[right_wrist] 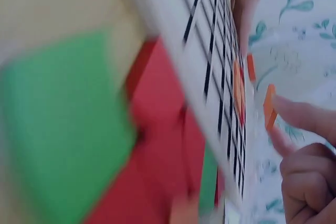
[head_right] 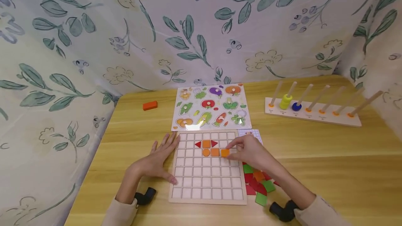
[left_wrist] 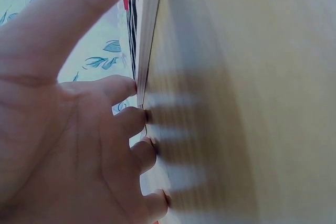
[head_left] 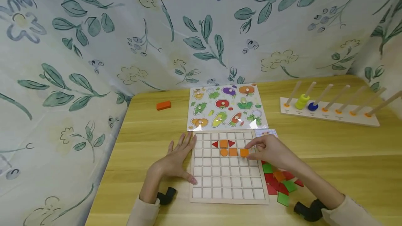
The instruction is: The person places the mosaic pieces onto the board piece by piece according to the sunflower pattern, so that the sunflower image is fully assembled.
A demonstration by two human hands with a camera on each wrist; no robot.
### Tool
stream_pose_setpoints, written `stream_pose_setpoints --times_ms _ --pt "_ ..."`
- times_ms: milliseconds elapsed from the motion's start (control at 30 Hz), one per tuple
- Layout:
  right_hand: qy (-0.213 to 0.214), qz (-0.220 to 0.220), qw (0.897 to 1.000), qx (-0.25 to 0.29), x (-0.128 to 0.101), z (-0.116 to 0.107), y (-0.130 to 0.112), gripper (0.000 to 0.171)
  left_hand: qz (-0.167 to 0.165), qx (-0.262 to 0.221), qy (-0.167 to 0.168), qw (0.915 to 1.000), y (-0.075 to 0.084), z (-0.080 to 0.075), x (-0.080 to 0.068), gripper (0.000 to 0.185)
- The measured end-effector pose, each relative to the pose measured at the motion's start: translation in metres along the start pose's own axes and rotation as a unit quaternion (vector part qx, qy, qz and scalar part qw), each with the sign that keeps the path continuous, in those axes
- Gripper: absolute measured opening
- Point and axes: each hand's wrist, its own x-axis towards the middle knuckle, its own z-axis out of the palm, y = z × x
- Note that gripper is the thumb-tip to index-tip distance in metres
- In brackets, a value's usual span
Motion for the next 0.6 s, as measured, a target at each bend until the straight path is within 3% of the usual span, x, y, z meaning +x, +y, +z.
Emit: stream_pose_setpoints --times_ms 267,433,600 --pt "0.026 -0.009 0.999 0.027 0.037 0.056 -0.034 0.021 0.008 -0.002 0.001 1.0000 -0.002 0.000 0.001 0.148" --pt "0.038 -0.012 0.999 0.008 0.042 0.067 -0.041 0.021 0.005 -0.003 0.004 1.0000 -0.001 -0.001 0.001 0.147" --pt "0.034 -0.013 0.999 0.022 0.045 0.072 -0.039 0.018 0.000 -0.002 0.001 1.0000 -0.002 -0.001 0.000 0.147"
